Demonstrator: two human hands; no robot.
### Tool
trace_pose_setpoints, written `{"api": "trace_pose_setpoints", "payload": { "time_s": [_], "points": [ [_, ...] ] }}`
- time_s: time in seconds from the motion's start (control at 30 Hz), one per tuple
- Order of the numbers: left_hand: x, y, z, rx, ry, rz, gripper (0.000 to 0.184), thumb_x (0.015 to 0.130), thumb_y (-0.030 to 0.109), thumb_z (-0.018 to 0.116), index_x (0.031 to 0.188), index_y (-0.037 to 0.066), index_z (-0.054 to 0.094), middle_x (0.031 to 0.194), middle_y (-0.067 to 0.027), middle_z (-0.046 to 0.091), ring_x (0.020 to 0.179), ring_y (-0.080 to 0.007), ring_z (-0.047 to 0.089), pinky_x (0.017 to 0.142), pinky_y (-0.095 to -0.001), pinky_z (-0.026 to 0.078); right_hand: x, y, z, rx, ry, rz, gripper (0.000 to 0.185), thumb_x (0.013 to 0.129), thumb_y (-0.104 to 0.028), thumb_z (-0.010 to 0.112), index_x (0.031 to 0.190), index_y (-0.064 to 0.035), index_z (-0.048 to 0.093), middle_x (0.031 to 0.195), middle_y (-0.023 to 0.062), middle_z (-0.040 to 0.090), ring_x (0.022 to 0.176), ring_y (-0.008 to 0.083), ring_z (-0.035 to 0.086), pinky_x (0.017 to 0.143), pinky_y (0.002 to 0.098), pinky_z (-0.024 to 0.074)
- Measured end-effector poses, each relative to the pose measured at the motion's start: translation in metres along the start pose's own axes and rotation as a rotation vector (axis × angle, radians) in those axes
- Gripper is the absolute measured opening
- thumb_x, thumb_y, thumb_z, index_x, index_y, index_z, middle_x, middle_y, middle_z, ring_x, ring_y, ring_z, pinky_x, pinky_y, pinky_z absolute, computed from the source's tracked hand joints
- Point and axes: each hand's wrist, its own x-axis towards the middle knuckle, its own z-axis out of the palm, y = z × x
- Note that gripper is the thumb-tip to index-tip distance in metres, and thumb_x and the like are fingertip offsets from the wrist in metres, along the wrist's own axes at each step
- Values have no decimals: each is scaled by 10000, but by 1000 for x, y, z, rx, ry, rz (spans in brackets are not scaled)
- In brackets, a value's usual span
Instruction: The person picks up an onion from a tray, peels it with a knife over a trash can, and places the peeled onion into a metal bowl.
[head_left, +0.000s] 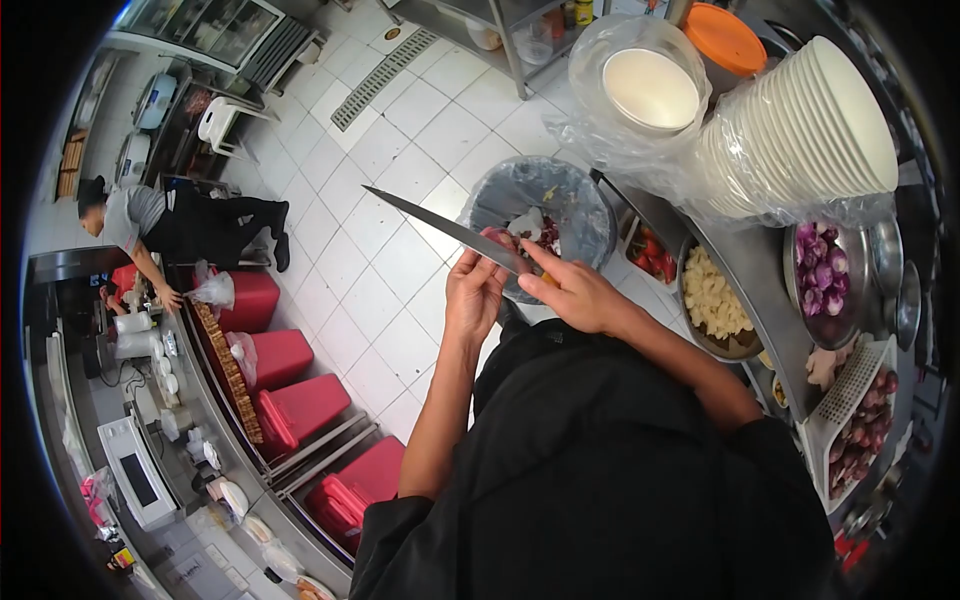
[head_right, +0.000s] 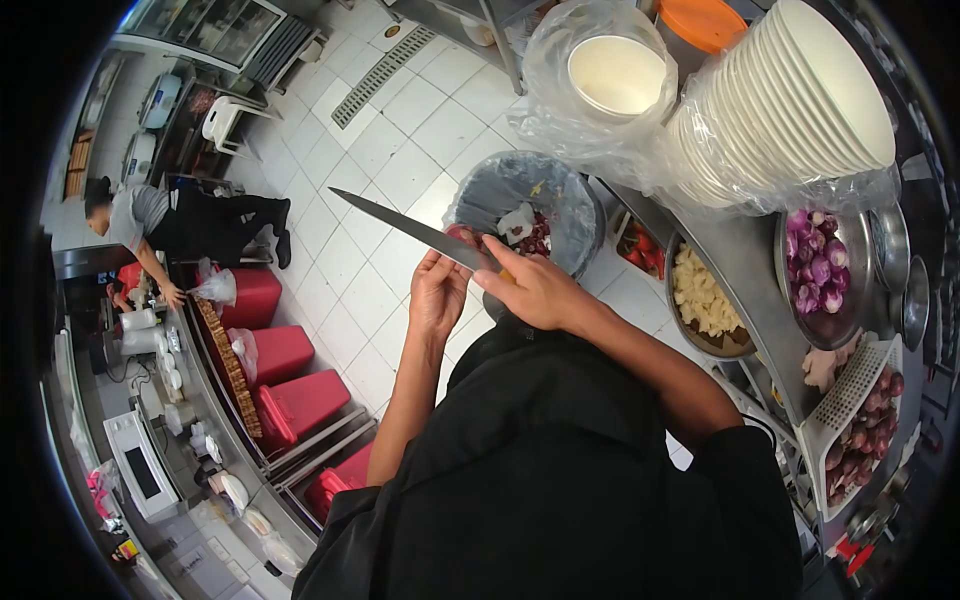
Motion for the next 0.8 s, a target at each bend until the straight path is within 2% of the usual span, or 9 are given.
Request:
{"api": "trace_pose_setpoints", "payload": {
  "time_s": [0.07,0.13,0.33,0.57,0.7,0.8],
  "points": [
    [-2,-1,2,28,-13,1,380,905,-16,514,1271,-84,435,1193,-178,565,1074,-234,585,942,-353,490,-1,1,0,-6,-1,-12,680,926,-395,495,1415,29,290,810,162,597,781,217,587,741,316,451],
    [-4,-2,4,34,-10,1,374,906,-21,506,1269,-81,439,1196,-179,564,1074,-236,585,937,-352,492,-2,4,2,2,40,-88,734,913,-452,470,1377,92,303,824,224,623,813,345,631,733,389,465],
    [-5,-4,5,33,-57,44,410,886,-64,489,1290,-65,419,1206,-174,558,1081,-244,582,936,-352,493,-1,-5,7,-60,43,-58,741,913,-456,465,1395,73,272,745,237,614,740,397,618,710,429,465],
    [-4,-4,10,24,-124,151,449,854,-106,502,1290,-38,421,1250,-151,526,1105,-241,565,957,-354,479,3,-12,11,-72,126,-112,710,906,-421,474,1385,66,281,707,257,607,731,437,612,693,483,455],
    [-5,0,1,34,-101,112,456,853,-95,513,1296,-37,418,1234,-144,540,1101,-236,567,967,-355,470,4,-11,11,-144,132,-154,708,893,-405,497,1387,57,287,653,243,598,669,441,606,664,501,452],
    [-8,4,-4,22,-170,25,463,851,-82,525,1299,-34,419,1224,-142,551,1102,-231,567,978,-354,460,3,-14,9,-183,115,-170,708,890,-404,505,1387,53,291,627,234,593,633,434,602,647,502,454]
  ]
}}
